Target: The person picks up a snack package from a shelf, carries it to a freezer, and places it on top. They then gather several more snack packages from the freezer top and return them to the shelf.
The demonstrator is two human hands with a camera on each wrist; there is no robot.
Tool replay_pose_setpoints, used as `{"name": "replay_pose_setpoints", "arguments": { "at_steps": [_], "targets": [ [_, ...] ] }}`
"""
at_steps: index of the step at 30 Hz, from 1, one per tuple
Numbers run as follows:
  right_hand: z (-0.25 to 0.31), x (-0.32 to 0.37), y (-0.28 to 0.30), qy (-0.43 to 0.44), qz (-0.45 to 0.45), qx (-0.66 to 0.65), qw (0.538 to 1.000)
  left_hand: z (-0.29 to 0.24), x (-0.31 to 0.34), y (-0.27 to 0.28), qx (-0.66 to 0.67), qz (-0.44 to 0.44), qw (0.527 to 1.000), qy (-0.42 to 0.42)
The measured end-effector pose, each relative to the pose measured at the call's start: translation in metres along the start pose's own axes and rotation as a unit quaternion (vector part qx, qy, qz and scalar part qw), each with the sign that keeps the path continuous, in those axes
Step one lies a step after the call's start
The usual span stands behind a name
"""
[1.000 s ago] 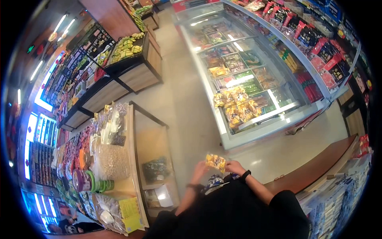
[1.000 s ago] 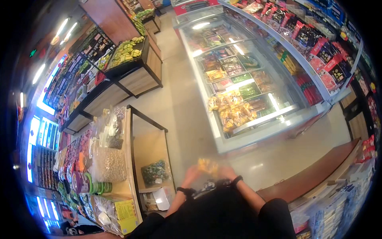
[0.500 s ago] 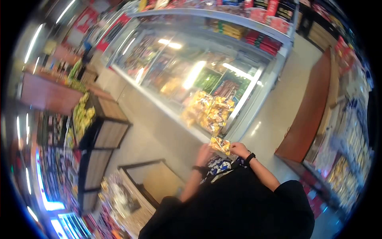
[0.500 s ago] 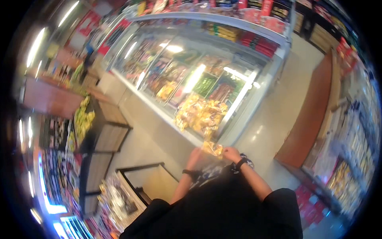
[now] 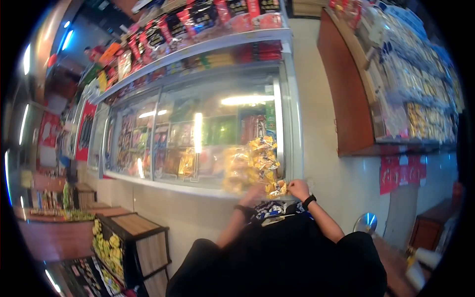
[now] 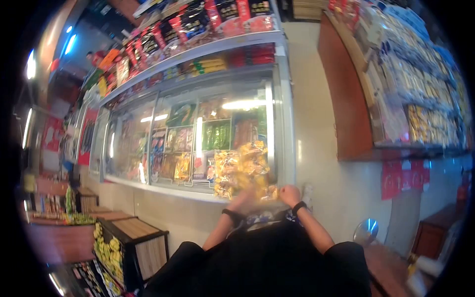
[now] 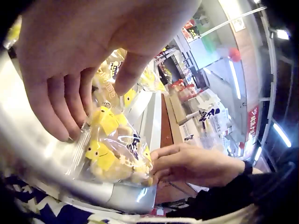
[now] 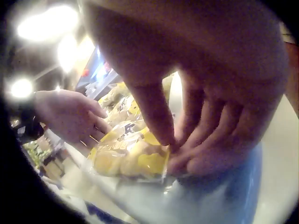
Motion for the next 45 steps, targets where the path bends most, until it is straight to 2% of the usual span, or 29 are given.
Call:
{"name": "replay_pose_setpoints", "arguments": {
  "at_steps": [1, 3, 6, 9, 12, 13, 15, 16, 18, 20, 23, 25, 26, 27, 30, 31, 32, 33, 34, 35, 36, 37, 38, 39, 40, 42, 44, 45],
  "targets": [
    [-0.005, 0.008, -0.005, -0.024, 0.004, -0.035, 0.999, 0.015, -0.005, 0.002, 0.134, 0.033, 0.988, 0.074],
    [-0.011, 0.02, -0.011, -0.064, 0.008, -0.104, 0.993, -0.002, -0.012, 0.006, 0.141, 0.054, 0.986, 0.065],
    [-0.011, 0.039, -0.011, -0.075, -0.082, -0.115, 0.987, -0.009, -0.02, 0.005, 0.098, 0.073, 0.992, 0.02],
    [-0.022, 0.051, -0.016, -0.078, -0.13, -0.202, 0.968, -0.029, -0.014, 0.0, 0.13, 0.09, 0.987, -0.007],
    [-0.041, 0.041, -0.032, -0.081, -0.15, -0.3, 0.938, -0.021, -0.006, -0.014, 0.333, 0.077, 0.928, 0.146],
    [-0.039, 0.035, -0.035, -0.081, -0.116, -0.274, 0.951, -0.035, -0.001, -0.015, 0.341, 0.079, 0.932, 0.099],
    [-0.026, 0.034, -0.018, -0.088, -0.059, -0.213, 0.971, -0.043, -0.002, -0.013, 0.298, 0.067, 0.952, 0.027],
    [-0.016, 0.037, -0.009, -0.051, -0.058, -0.167, 0.983, -0.03, -0.007, -0.006, 0.185, 0.037, 0.982, -0.002],
    [-0.01, 0.045, 0.005, -0.006, -0.067, -0.143, 0.987, -0.008, -0.015, 0.004, -0.006, -0.031, 0.999, -0.043],
    [-0.018, 0.053, 0.02, 0.021, -0.082, -0.198, 0.977, -0.003, -0.01, 0.005, -0.044, -0.092, 0.993, -0.056],
    [-0.053, 0.069, 0.034, -0.048, -0.073, -0.268, 0.959, -0.039, 0.018, -0.012, 0.011, -0.182, 0.98, -0.082],
    [-0.07, 0.089, 0.055, -0.044, -0.076, -0.334, 0.938, -0.03, 0.013, -0.015, -0.093, -0.283, 0.949, -0.102],
    [-0.082, 0.1, 0.065, -0.042, -0.078, -0.366, 0.926, -0.041, 0.015, -0.024, -0.143, -0.33, 0.926, -0.113],
    [-0.095, 0.111, 0.077, -0.046, -0.089, -0.361, 0.927, -0.049, 0.016, -0.038, -0.117, -0.334, 0.925, -0.136],
    [-0.144, 0.138, 0.116, -0.074, -0.119, -0.338, 0.931, -0.08, -0.009, -0.102, -0.002, -0.249, 0.959, -0.137],
    [-0.163, 0.148, 0.124, -0.094, -0.123, -0.33, 0.931, -0.117, 0.0, -0.141, 0.065, -0.147, 0.984, -0.081],
    [-0.182, 0.159, 0.128, -0.116, -0.127, -0.324, 0.93, -0.159, 0.002, -0.187, -0.017, -0.026, 0.984, -0.177],
    [-0.218, 0.179, 0.148, -0.124, -0.155, -0.299, 0.933, -0.184, -0.002, -0.234, -0.136, 0.046, 0.954, -0.264],
    [-0.243, 0.189, 0.155, -0.165, -0.182, -0.322, 0.914, -0.206, 0.0, -0.279, -0.229, 0.103, 0.899, -0.359],
    [-0.266, 0.198, 0.157, -0.206, -0.207, -0.345, 0.892, -0.215, -0.001, -0.308, -0.344, 0.093, 0.824, -0.44],
    [-0.291, 0.209, 0.155, -0.249, -0.228, -0.368, 0.866, -0.223, -0.003, -0.333, -0.349, 0.116, 0.827, -0.424],
    [-0.309, 0.214, 0.155, -0.22, -0.236, -0.353, 0.878, -0.228, -0.007, -0.356, -0.354, 0.139, 0.83, -0.408],
    [-0.327, 0.221, 0.153, -0.214, -0.271, -0.372, 0.861, -0.241, -0.01, -0.38, -0.251, 0.194, 0.904, -0.288],
    [-0.343, 0.229, 0.152, -0.208, -0.306, -0.387, 0.844, -0.242, -0.012, -0.403, -0.143, 0.24, 0.948, -0.154],
    [-0.355, 0.239, 0.154, -0.199, -0.34, -0.4, 0.827, -0.243, -0.014, -0.425, -0.13, 0.261, 0.948, -0.13],
    [-0.361, 0.258, 0.169, -0.195, -0.366, -0.296, 0.86, -0.248, -0.027, -0.464, -0.103, 0.298, 0.945, -0.089],
    [-0.376, 0.266, 0.171, -0.224, -0.37, -0.301, 0.85, -0.253, -0.044, -0.499, -0.125, 0.327, 0.933, -0.087],
    [-0.405, 0.265, 0.145, -0.254, -0.364, -0.358, 0.821, -0.259, -0.048, -0.516, -0.132, 0.334, 0.93, -0.081]
  ]
}}
Point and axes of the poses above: each hand's wrist, its own x-axis away from the middle knuckle, its own y-axis out of the back of the hand, z = x × y, the point moved 7 cm from there along -x, towards the middle knuckle, and after that the axes turned 5 degrees about -x, right-handed, at the moved point
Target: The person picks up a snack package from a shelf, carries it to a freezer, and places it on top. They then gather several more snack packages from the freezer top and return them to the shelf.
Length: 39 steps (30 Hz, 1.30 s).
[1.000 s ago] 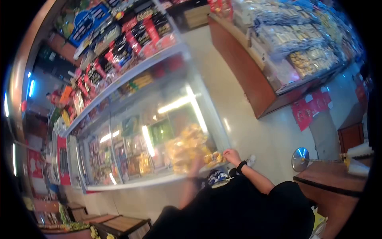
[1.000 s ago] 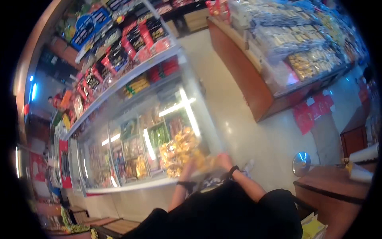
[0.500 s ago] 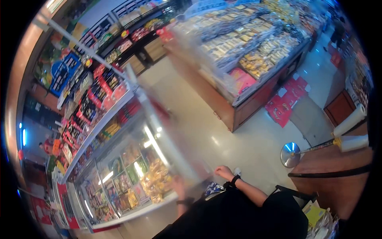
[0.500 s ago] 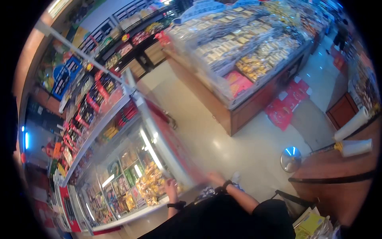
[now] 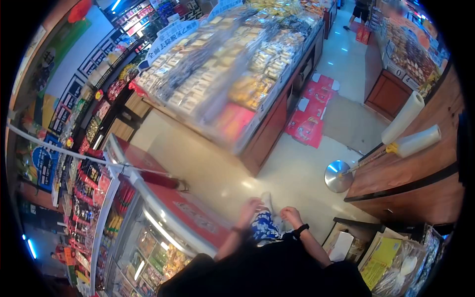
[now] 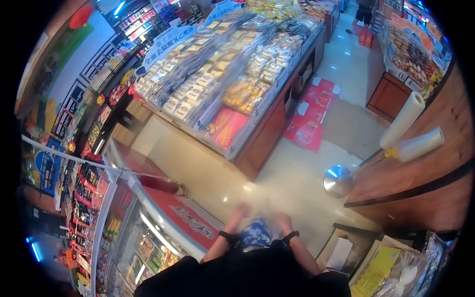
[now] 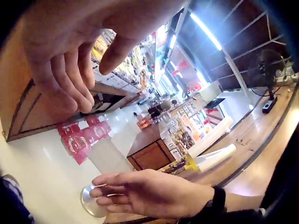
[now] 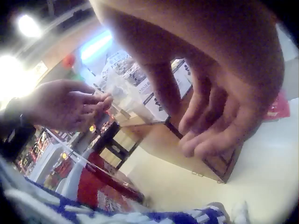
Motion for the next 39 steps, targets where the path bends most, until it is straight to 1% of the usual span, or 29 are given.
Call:
{"name": "replay_pose_setpoints", "arguments": {
  "at_steps": [2, 3, 5, 6, 7, 8, 10, 11, 12, 14, 15, 16, 18, 21, 22, 23, 24, 27, 28, 30, 31, 33, 34, 35, 36, 37, 38, 39],
  "targets": [
    [-0.02, -0.005, 0.01, -0.018, 0.012, -0.068, 0.997, -0.009, -0.032, -0.015, 0.001, 0.007, 1.0, 0.001],
    [-0.016, -0.012, 0.017, -0.049, 0.034, -0.085, 0.995, -0.011, -0.051, -0.018, 0.005, 0.004, 1.0, -0.006],
    [0.003, -0.029, 0.033, -0.109, 0.08, -0.113, 0.984, -0.026, -0.089, -0.023, 0.005, -0.004, 1.0, -0.025],
    [0.031, -0.033, 0.047, -0.173, 0.07, -0.212, 0.959, -0.036, -0.105, -0.024, 0.0, -0.01, 0.999, -0.035],
    [0.042, -0.048, 0.058, -0.167, 0.065, -0.193, 0.965, -0.047, -0.119, -0.024, -0.004, -0.017, 0.999, -0.043],
    [0.051, -0.071, 0.07, -0.158, 0.061, -0.172, 0.97, -0.065, -0.134, -0.022, -0.036, -0.029, 0.996, -0.071],
    [0.059, -0.122, 0.09, -0.128, 0.054, -0.127, 0.982, -0.08, -0.18, -0.012, -0.038, -0.047, 0.991, -0.118],
    [0.057, -0.157, 0.098, -0.085, 0.052, -0.091, 0.991, -0.086, -0.199, -0.008, -0.039, -0.057, 0.988, -0.138],
    [0.054, -0.192, 0.102, -0.031, 0.057, -0.046, 0.997, -0.114, -0.206, -0.001, -0.042, -0.084, 0.975, -0.203],
    [0.063, -0.255, 0.109, 0.04, 0.059, 0.013, 0.997, -0.133, -0.233, 0.014, -0.042, -0.141, 0.972, -0.183],
    [0.088, -0.275, 0.111, 0.029, 0.055, -0.003, 0.998, -0.14, -0.246, 0.022, -0.043, -0.17, 0.969, -0.173],
    [0.113, -0.295, 0.114, 0.018, 0.05, -0.019, 0.998, -0.149, -0.258, 0.029, -0.074, -0.209, 0.955, -0.197],
    [0.144, -0.32, 0.113, 0.0, 0.032, -0.092, 0.995, -0.16, -0.276, 0.038, -0.138, -0.284, 0.918, -0.239],
    [0.188, -0.348, 0.087, 0.046, 0.112, -0.134, 0.984, -0.159, -0.298, 0.051, -0.093, -0.296, 0.934, -0.178],
    [0.204, -0.36, 0.075, 0.086, 0.146, -0.054, 0.984, -0.165, -0.304, 0.059, -0.102, -0.306, 0.928, -0.186],
    [0.207, -0.375, 0.062, 0.132, 0.175, 0.023, 0.975, -0.17, -0.307, 0.068, -0.11, -0.317, 0.922, -0.192],
    [0.223, -0.383, 0.05, 0.142, 0.211, 0.058, 0.965, -0.169, -0.31, 0.075, -0.12, -0.329, 0.916, -0.196],
    [0.266, -0.403, 0.019, 0.146, 0.294, 0.105, 0.939, -0.147, -0.327, 0.101, -0.142, -0.405, 0.899, -0.087],
    [0.282, -0.409, 0.01, 0.165, 0.308, 0.1, 0.932, -0.143, -0.331, 0.107, -0.106, -0.418, 0.899, -0.076],
    [0.316, -0.416, -0.005, 0.211, 0.344, 0.131, 0.905, -0.138, -0.328, 0.11, -0.032, -0.444, 0.894, -0.051],
    [0.34, -0.415, -0.011, 0.237, 0.368, 0.166, 0.884, -0.139, -0.324, 0.109, -0.003, -0.448, 0.893, -0.044],
    [0.346, -0.425, -0.025, 0.211, 0.403, 0.181, 0.872, -0.166, -0.317, 0.128, 0.05, -0.462, 0.885, -0.042],
    [0.348, -0.441, -0.037, 0.163, 0.408, 0.163, 0.883, -0.178, -0.319, 0.14, 0.079, -0.432, 0.898, 0.011],
    [0.364, -0.446, -0.039, 0.158, 0.427, 0.17, 0.874, -0.208, -0.309, 0.164, -0.032, -0.527, 0.847, -0.069],
    [0.383, -0.449, -0.041, 0.153, 0.446, 0.178, 0.864, -0.231, -0.296, 0.17, -0.138, -0.606, 0.772, -0.135],
    [0.403, -0.452, -0.042, 0.148, 0.464, 0.185, 0.853, -0.248, -0.285, 0.163, -0.242, -0.669, 0.677, -0.188],
    [0.424, -0.453, -0.046, 0.098, 0.478, 0.144, 0.861, -0.197, -0.325, 0.176, -0.126, -0.617, 0.769, -0.108],
    [0.433, -0.456, -0.051, 0.046, 0.49, 0.104, 0.864, -0.145, -0.363, 0.183, -0.017, -0.56, 0.828, -0.006]
  ]
}}
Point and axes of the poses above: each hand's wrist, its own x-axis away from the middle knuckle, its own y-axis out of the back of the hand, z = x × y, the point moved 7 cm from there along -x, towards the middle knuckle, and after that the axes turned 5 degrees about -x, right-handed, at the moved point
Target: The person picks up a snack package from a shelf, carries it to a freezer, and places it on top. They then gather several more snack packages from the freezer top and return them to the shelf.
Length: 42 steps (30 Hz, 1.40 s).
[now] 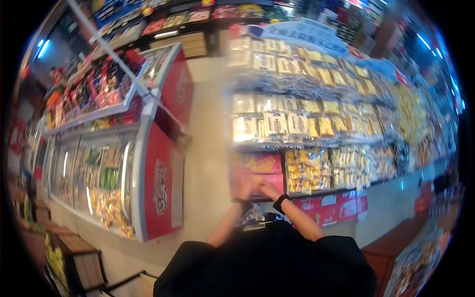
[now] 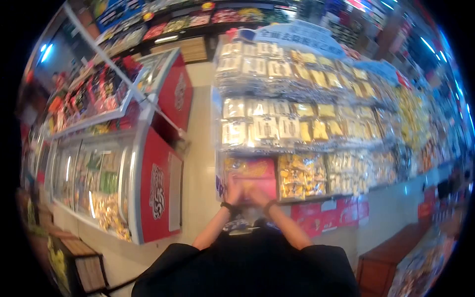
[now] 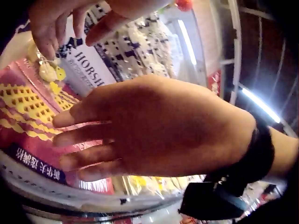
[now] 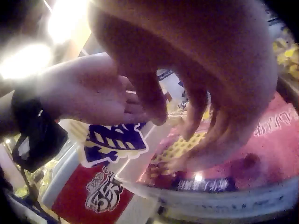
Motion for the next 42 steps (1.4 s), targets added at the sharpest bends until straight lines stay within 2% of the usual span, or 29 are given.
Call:
{"name": "replay_pose_setpoints", "arguments": {
  "at_steps": [1, 2, 3, 4, 6, 7, 9, 11, 14, 16, 17, 19, 21, 22, 23, 24, 25, 26, 27, 28, 30, 31, 33, 34, 35, 38, 40, 42],
  "targets": [
    [-0.035, -0.035, 0.008, -0.012, 0.052, 0.077, 0.996, -0.018, -0.002, 0.012, 0.008, -0.013, 0.999, 0.044],
    [-0.012, -0.038, 0.008, 0.076, 0.068, 0.09, 0.991, -0.031, -0.003, 0.023, 0.018, -0.027, 0.995, 0.09],
    [0.021, -0.031, 0.004, 0.163, 0.087, 0.098, 0.978, -0.034, -0.005, 0.026, 0.05, -0.032, 0.993, 0.098],
    [0.036, -0.028, 0.002, 0.087, 0.102, 0.022, 0.991, -0.038, -0.006, 0.029, 0.082, -0.038, 0.99, 0.105],
    [0.067, -0.018, 0.0, -0.07, 0.094, -0.136, 0.984, -0.038, -0.015, 0.03, 0.058, -0.04, 0.992, 0.106],
    [0.079, -0.016, -0.001, -0.086, 0.086, -0.14, 0.983, -0.036, -0.019, 0.028, 0.033, -0.036, 0.994, 0.094],
    [0.072, -0.028, -0.001, -0.055, 0.096, -0.123, 0.986, -0.032, -0.026, 0.025, -0.037, -0.038, 0.996, 0.075],
    [0.053, -0.045, -0.001, -0.015, 0.117, -0.127, 0.985, -0.007, -0.039, 0.011, -0.049, -0.05, 0.997, 0.038],
    [-0.015, -0.082, 0.01, 0.092, 0.166, -0.014, 0.982, -0.022, -0.017, 0.006, 0.004, -0.112, 0.994, 0.007],
    [-0.028, -0.075, 0.016, 0.125, 0.198, 0.069, 0.97, -0.03, -0.005, 0.019, 0.035, -0.164, 0.986, -0.014],
    [-0.024, -0.06, 0.02, 0.117, 0.218, 0.091, 0.965, -0.026, -0.001, 0.026, 0.035, -0.165, 0.986, -0.013],
    [0.027, -0.015, 0.007, 0.059, 0.242, 0.039, 0.968, -0.015, 0.002, 0.03, 0.023, -0.14, 0.99, 0.0],
    [-0.002, -0.028, 0.011, 0.006, 0.212, -0.049, 0.976, 0.003, 0.003, 0.014, 0.009, -0.083, 0.996, 0.034],
    [-0.057, -0.054, 0.031, 0.009, 0.18, -0.067, 0.981, 0.014, 0.007, 0.005, 0.007, -0.052, 0.997, 0.051],
    [-0.059, -0.045, 0.03, -0.009, 0.204, -0.042, 0.978, 0.027, 0.013, -0.002, 0.008, -0.02, 0.998, 0.065],
    [-0.057, -0.04, 0.031, -0.023, 0.224, -0.016, 0.974, 0.038, 0.02, -0.003, -0.055, -0.054, 0.997, 0.025],
    [-0.084, -0.045, 0.038, -0.117, 0.229, 0.0, 0.966, 0.05, 0.027, -0.012, -0.118, -0.087, 0.989, -0.013],
    [-0.087, -0.041, 0.037, -0.106, 0.242, 0.033, 0.964, 0.053, 0.032, -0.015, -0.18, -0.117, 0.976, -0.049],
    [-0.09, -0.035, 0.034, -0.131, 0.258, 0.029, 0.957, 0.059, 0.031, -0.031, -0.269, 0.135, 0.952, 0.052],
    [-0.094, -0.025, 0.032, -0.16, 0.271, 0.025, 0.949, 0.04, 0.047, -0.017, -0.19, 0.084, 0.977, 0.04],
    [-0.093, -0.012, 0.027, -0.155, 0.279, 0.099, 0.942, 0.027, 0.078, 0.01, -0.038, -0.025, 0.999, 0.008],
    [-0.09, -0.01, 0.022, -0.148, 0.282, 0.133, 0.939, 0.028, 0.086, 0.012, 0.03, 0.045, 0.997, 0.051],
    [-0.085, -0.006, 0.013, -0.176, 0.286, 0.103, 0.936, 0.065, 0.097, 0.001, 0.1, -0.01, 0.995, 0.028],
    [-0.084, -0.001, 0.007, -0.192, 0.287, 0.086, 0.935, 0.081, 0.106, 0.002, 0.116, -0.018, 0.993, 0.032],
    [-0.059, 0.016, -0.009, -0.192, 0.297, 0.079, 0.932, 0.097, 0.114, 0.004, 0.132, -0.027, 0.99, 0.035],
    [-0.062, 0.032, -0.053, -0.188, 0.348, 0.087, 0.914, 0.131, 0.149, 0.029, 0.125, 0.002, 0.988, 0.087],
    [-0.065, 0.045, -0.091, -0.208, 0.382, 0.107, 0.894, 0.152, 0.166, 0.054, 0.073, -0.024, 0.987, 0.141],
    [-0.062, 0.054, -0.133, -0.22, 0.404, 0.118, 0.88, 0.128, 0.203, 0.115, 0.033, -0.035, 0.982, 0.182]
  ]
}}
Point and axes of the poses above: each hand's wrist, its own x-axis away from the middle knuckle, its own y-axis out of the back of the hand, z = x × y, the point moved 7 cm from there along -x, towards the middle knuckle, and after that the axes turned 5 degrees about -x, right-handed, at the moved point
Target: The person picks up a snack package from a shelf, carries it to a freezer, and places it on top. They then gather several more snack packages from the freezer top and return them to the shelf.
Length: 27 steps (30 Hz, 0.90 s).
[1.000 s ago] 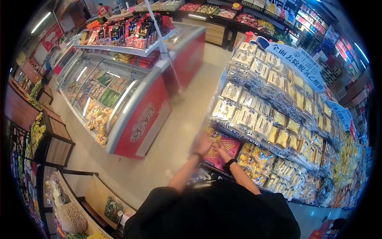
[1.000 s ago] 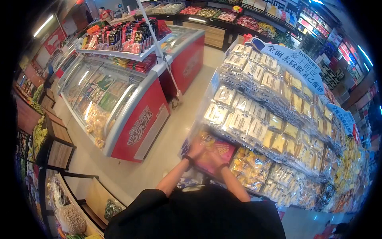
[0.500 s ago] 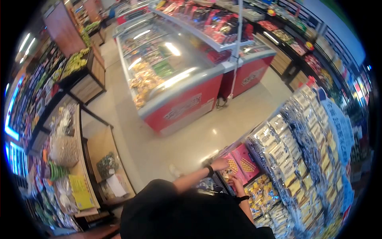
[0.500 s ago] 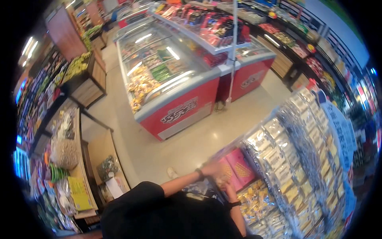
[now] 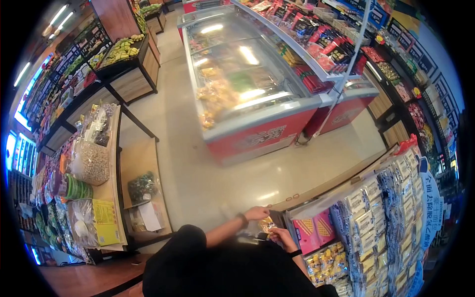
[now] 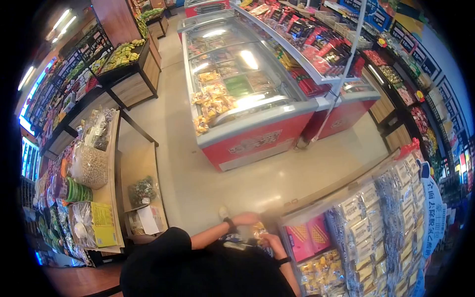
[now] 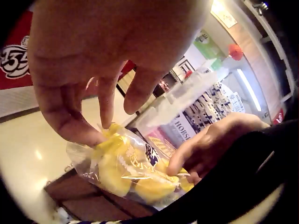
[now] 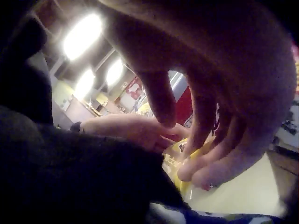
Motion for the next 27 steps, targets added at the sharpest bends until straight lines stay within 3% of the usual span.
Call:
{"name": "replay_pose_setpoints", "arguments": {
  "at_steps": [3, 4, 5, 8, 9, 12, 15, 19, 21, 22, 24, 25, 27],
  "targets": [
    [0.029, -0.036, -0.052, 0.018, 0.023, 0.025, 0.999, 0.042, 0.023, 0.053, 0.023, -0.074, 0.997, 0.019],
    [0.037, -0.048, -0.071, -0.016, 0.07, 0.027, 0.997, 0.063, 0.029, 0.07, 0.039, -0.108, 0.993, 0.017],
    [0.045, -0.064, -0.083, 0.016, 0.075, 0.046, 0.996, 0.068, 0.041, 0.094, 0.01, -0.121, 0.992, 0.032],
    [0.055, -0.123, -0.117, 0.042, 0.093, 0.087, 0.991, 0.099, 0.073, 0.138, 0.226, -0.127, 0.966, -0.006],
    [0.062, -0.135, -0.131, 0.037, 0.1, 0.097, 0.989, 0.111, 0.079, 0.153, 0.168, -0.132, 0.977, -0.009],
    [0.087, -0.156, -0.177, 0.024, 0.084, 0.114, 0.99, 0.131, 0.109, 0.187, 0.317, -0.172, 0.933, 0.014],
    [0.116, -0.167, -0.225, 0.033, 0.12, 0.118, 0.985, 0.15, 0.125, 0.221, 0.217, -0.218, 0.949, 0.062],
    [0.138, -0.219, -0.256, 0.029, 0.128, 0.214, 0.968, 0.163, 0.136, 0.265, 0.272, -0.26, 0.925, 0.053],
    [0.149, -0.251, -0.27, 0.087, 0.139, 0.267, 0.95, 0.171, 0.13, 0.29, 0.264, -0.311, 0.913, 0.03],
    [0.158, -0.266, -0.274, 0.116, 0.144, 0.298, 0.937, 0.173, 0.122, 0.299, 0.307, -0.279, 0.909, 0.036],
    [0.186, -0.266, -0.291, 0.121, 0.126, 0.23, 0.957, 0.133, 0.134, 0.348, 0.393, -0.213, 0.893, 0.052],
    [0.197, -0.272, -0.299, 0.112, 0.12, 0.206, 0.965, 0.126, 0.135, 0.37, 0.376, -0.198, 0.9, 0.1],
    [0.222, -0.301, -0.313, 0.133, 0.118, 0.223, 0.959, 0.148, 0.12, 0.403, 0.308, -0.231, 0.919, 0.086]
  ]
}}
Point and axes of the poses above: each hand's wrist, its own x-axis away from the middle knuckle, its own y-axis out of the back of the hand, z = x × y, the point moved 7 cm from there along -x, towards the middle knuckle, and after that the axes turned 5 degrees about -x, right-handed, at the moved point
